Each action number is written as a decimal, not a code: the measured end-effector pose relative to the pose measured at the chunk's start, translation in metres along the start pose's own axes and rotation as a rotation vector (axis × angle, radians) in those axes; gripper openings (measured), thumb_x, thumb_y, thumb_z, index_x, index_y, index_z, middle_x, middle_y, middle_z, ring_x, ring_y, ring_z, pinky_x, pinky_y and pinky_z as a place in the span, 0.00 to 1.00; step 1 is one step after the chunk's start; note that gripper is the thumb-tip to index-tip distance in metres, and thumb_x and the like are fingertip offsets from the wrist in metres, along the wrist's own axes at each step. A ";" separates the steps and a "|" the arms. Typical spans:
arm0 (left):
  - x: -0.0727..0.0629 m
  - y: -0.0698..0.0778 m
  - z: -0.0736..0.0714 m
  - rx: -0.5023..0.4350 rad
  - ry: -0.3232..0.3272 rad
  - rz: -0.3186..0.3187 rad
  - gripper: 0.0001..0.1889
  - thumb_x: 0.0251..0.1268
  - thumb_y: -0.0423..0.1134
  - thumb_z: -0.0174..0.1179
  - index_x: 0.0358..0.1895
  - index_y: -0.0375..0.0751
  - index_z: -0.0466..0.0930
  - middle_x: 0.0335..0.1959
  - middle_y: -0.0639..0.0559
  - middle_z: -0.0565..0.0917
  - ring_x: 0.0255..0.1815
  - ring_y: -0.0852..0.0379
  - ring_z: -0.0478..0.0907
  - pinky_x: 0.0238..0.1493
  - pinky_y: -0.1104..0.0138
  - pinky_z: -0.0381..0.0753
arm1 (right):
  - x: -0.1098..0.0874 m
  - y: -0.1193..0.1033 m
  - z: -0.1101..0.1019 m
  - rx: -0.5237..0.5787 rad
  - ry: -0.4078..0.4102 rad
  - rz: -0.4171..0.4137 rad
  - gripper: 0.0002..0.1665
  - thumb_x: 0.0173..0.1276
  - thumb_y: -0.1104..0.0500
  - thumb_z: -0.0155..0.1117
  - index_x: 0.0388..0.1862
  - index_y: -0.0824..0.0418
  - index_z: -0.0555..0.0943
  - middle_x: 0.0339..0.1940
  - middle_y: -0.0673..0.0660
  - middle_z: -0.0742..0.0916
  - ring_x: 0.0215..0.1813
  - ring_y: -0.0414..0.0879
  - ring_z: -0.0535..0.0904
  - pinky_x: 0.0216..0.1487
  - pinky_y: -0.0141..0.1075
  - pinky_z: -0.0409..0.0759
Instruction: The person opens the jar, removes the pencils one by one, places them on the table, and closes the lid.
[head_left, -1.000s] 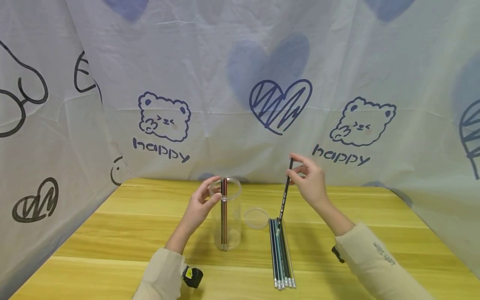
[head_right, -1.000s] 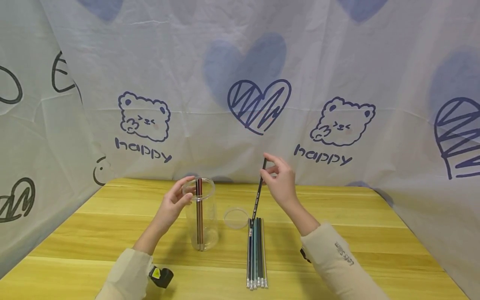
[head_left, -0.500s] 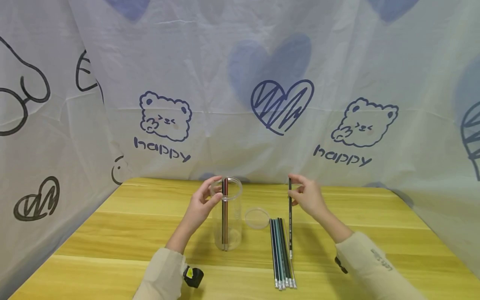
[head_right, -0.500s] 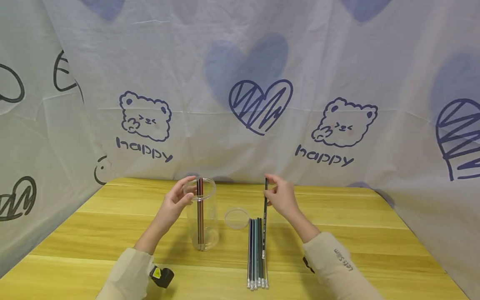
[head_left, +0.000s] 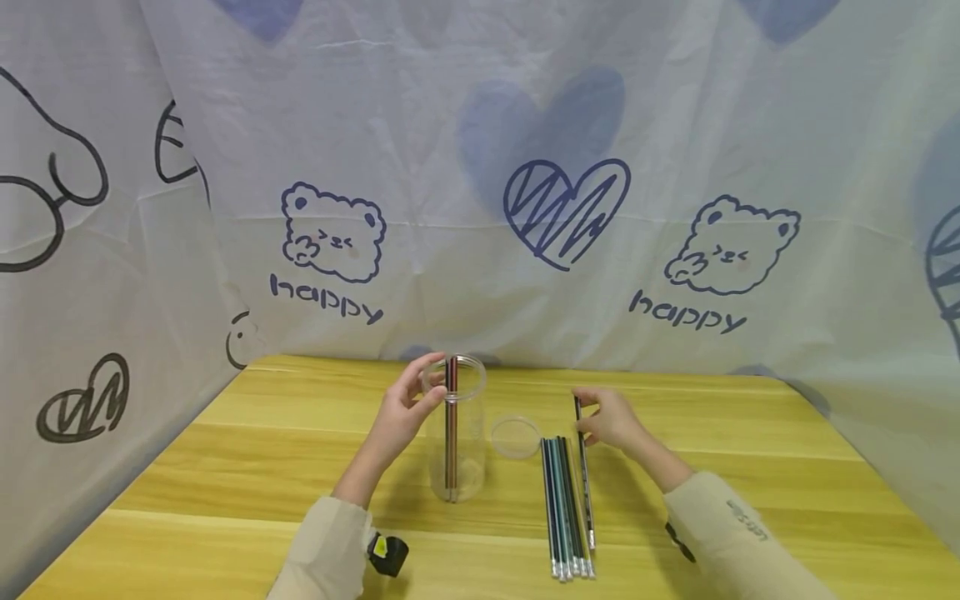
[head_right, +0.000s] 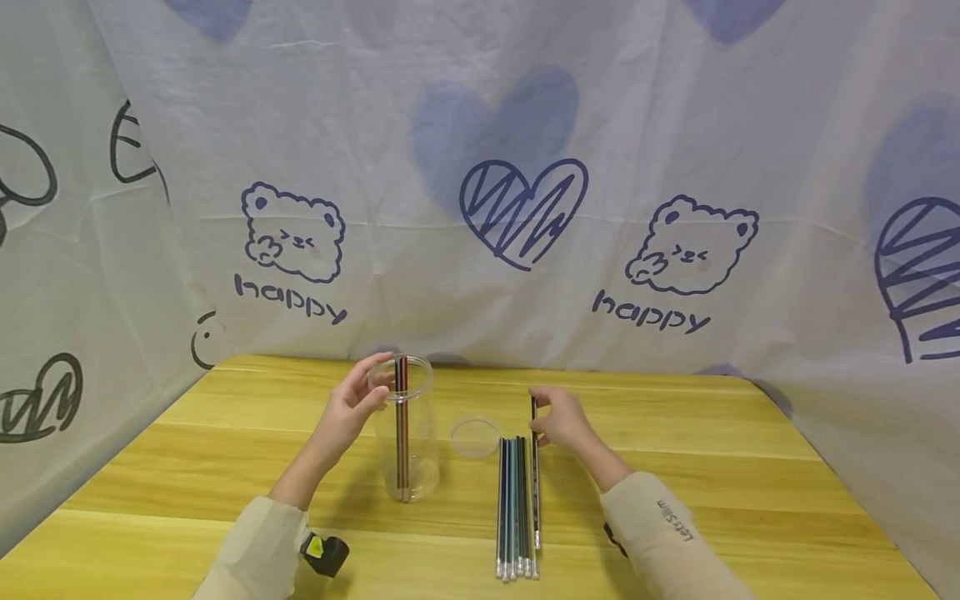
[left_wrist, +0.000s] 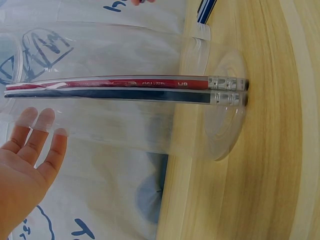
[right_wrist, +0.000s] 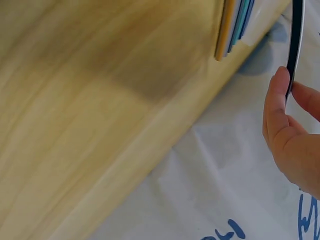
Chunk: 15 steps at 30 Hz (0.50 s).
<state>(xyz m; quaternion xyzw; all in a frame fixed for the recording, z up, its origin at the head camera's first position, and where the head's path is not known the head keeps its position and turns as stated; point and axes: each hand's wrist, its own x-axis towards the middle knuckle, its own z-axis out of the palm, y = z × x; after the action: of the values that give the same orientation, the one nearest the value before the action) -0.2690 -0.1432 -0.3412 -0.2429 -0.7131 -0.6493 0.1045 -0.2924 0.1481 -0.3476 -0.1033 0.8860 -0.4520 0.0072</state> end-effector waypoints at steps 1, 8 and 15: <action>0.000 0.000 0.000 -0.002 -0.001 0.001 0.24 0.62 0.34 0.52 0.63 0.41 0.62 0.53 0.34 0.72 0.55 0.42 0.68 0.53 0.51 0.68 | -0.001 0.001 0.001 -0.006 -0.007 0.005 0.31 0.53 0.78 0.56 0.59 0.77 0.64 0.50 0.75 0.72 0.29 0.51 0.78 0.25 0.38 0.80; 0.000 0.001 0.000 -0.004 -0.002 0.003 0.24 0.62 0.34 0.52 0.63 0.41 0.61 0.53 0.34 0.72 0.56 0.42 0.68 0.53 0.52 0.68 | -0.003 0.008 0.008 0.003 -0.052 0.052 0.31 0.49 0.82 0.54 0.56 0.81 0.64 0.45 0.74 0.74 0.18 0.49 0.75 0.23 0.41 0.80; 0.000 0.001 0.000 -0.005 -0.006 -0.005 0.24 0.62 0.34 0.52 0.63 0.42 0.61 0.53 0.34 0.72 0.55 0.42 0.68 0.53 0.52 0.69 | -0.005 0.011 0.011 -0.053 -0.086 0.082 0.31 0.48 0.82 0.56 0.55 0.81 0.66 0.41 0.70 0.76 0.16 0.47 0.74 0.22 0.40 0.79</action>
<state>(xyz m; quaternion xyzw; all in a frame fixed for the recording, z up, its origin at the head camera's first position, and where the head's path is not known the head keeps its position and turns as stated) -0.2688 -0.1435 -0.3407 -0.2432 -0.7125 -0.6506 0.1001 -0.2887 0.1459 -0.3634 -0.0865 0.8999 -0.4230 0.0612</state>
